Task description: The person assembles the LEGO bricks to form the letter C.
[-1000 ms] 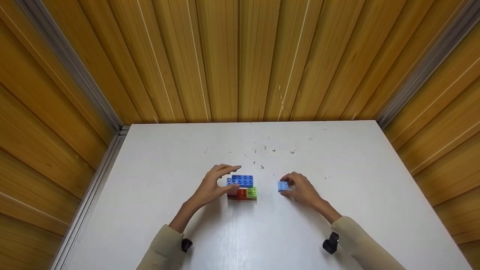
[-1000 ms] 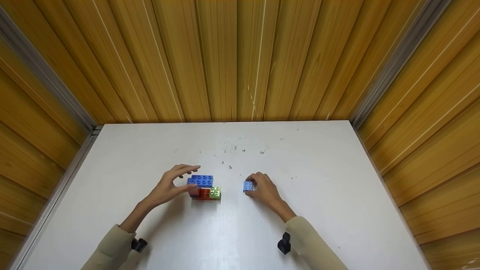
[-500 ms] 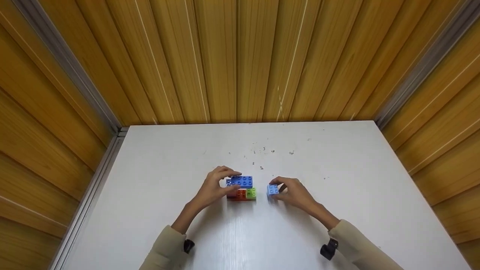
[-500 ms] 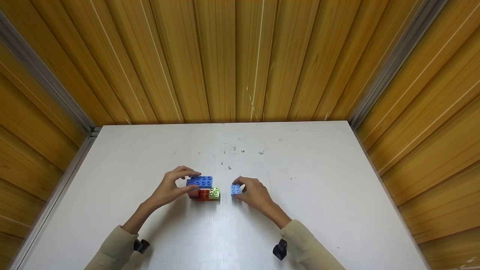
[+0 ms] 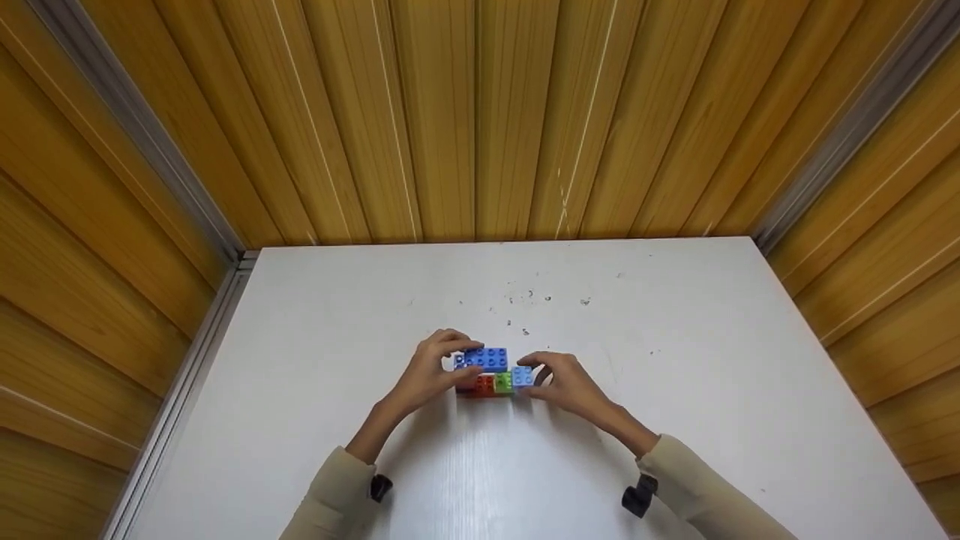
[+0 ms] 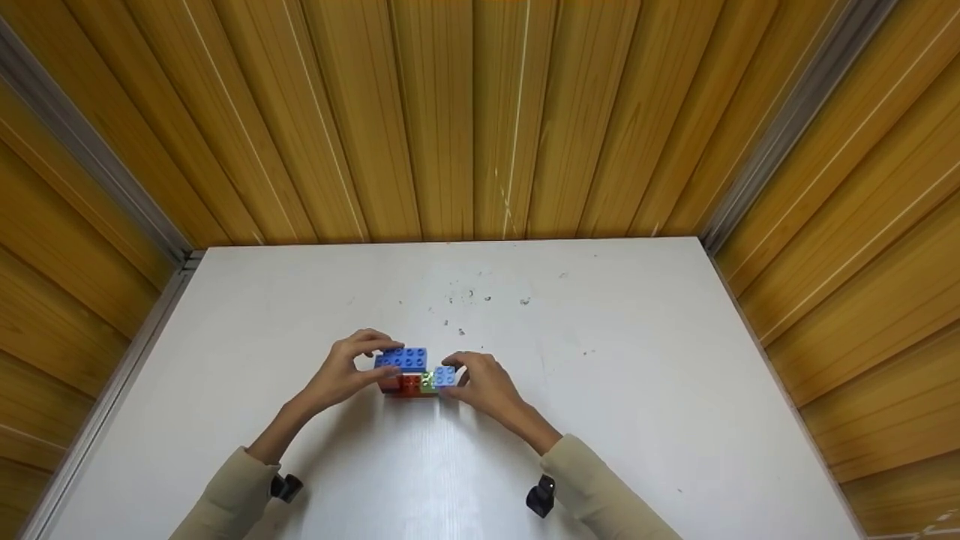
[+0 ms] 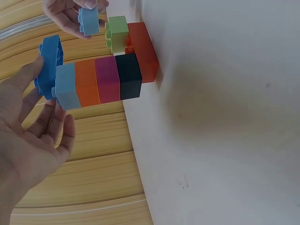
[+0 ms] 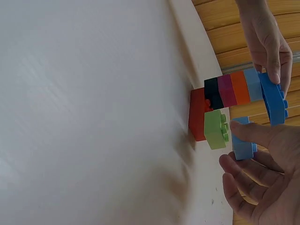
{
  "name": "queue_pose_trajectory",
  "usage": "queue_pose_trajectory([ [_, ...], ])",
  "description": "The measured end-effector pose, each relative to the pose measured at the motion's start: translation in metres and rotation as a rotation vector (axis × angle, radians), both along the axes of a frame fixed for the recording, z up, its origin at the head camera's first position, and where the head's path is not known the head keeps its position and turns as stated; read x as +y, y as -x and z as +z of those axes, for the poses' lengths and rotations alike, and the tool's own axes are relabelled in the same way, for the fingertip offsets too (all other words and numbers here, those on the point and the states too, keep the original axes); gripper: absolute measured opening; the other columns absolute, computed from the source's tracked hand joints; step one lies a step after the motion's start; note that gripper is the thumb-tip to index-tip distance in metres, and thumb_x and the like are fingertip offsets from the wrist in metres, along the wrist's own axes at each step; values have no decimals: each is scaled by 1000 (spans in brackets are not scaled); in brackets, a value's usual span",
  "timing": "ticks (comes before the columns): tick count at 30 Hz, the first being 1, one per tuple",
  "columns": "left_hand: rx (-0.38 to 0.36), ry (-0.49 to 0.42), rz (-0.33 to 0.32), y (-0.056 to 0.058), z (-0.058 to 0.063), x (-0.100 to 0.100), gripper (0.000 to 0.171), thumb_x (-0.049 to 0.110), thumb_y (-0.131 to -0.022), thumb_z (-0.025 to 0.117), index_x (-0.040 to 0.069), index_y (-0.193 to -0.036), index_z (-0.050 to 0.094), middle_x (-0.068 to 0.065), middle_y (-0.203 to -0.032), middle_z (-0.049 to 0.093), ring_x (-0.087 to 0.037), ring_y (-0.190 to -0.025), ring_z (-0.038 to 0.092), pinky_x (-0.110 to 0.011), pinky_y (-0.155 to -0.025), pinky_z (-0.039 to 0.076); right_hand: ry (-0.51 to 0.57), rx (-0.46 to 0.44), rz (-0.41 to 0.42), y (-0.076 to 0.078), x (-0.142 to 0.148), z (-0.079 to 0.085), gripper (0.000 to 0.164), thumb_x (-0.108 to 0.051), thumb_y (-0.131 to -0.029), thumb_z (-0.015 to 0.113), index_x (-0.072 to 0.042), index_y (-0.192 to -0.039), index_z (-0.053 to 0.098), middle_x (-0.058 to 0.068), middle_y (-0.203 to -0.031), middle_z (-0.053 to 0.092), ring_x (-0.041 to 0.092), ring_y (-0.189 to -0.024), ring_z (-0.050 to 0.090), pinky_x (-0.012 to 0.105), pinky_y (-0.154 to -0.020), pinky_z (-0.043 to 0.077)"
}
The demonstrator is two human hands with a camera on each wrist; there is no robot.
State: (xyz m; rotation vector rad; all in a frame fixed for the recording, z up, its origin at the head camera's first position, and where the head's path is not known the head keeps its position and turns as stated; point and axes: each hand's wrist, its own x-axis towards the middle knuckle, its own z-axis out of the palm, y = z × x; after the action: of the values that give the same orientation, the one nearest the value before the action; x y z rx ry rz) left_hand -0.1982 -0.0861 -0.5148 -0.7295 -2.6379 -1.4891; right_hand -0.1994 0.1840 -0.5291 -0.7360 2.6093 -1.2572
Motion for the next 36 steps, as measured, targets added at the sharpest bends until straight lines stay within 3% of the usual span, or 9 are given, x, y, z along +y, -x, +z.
queue_pose_trajectory([
  [9,-5,-13,-24,2,-3,0,33,21,-90,79,7,-120,75,-12,-114,70,-29,-108,63,-54,-89,53,51,60,-17,5,-10,7,36,-5,-83,83,3,-116,71,19,-108,74,33,-84,72,23,-70,56],
  [24,-50,-28,1,4,-4,-3,34,21,-87,82,10,-119,77,-8,-109,70,-24,-105,62,-50,-91,53,72,27,-31,7,-23,10,39,-8,-82,84,4,-116,71,20,-111,75,30,-83,74,24,-72,58],
  [30,-46,-4,3,5,-3,-2,33,18,-86,83,11,-118,77,-8,-109,71,-23,-106,61,-48,-91,52,93,35,-43,6,-25,8,38,-6,-82,83,5,-117,71,20,-111,75,29,-83,74,30,-73,60],
  [36,-33,-9,21,5,-4,-2,33,20,-84,85,10,-115,78,-8,-102,71,-26,-104,62,-55,-94,50,130,53,-53,3,-28,4,36,-3,-85,80,5,-119,69,21,-114,74,26,-83,73,30,-73,60],
])
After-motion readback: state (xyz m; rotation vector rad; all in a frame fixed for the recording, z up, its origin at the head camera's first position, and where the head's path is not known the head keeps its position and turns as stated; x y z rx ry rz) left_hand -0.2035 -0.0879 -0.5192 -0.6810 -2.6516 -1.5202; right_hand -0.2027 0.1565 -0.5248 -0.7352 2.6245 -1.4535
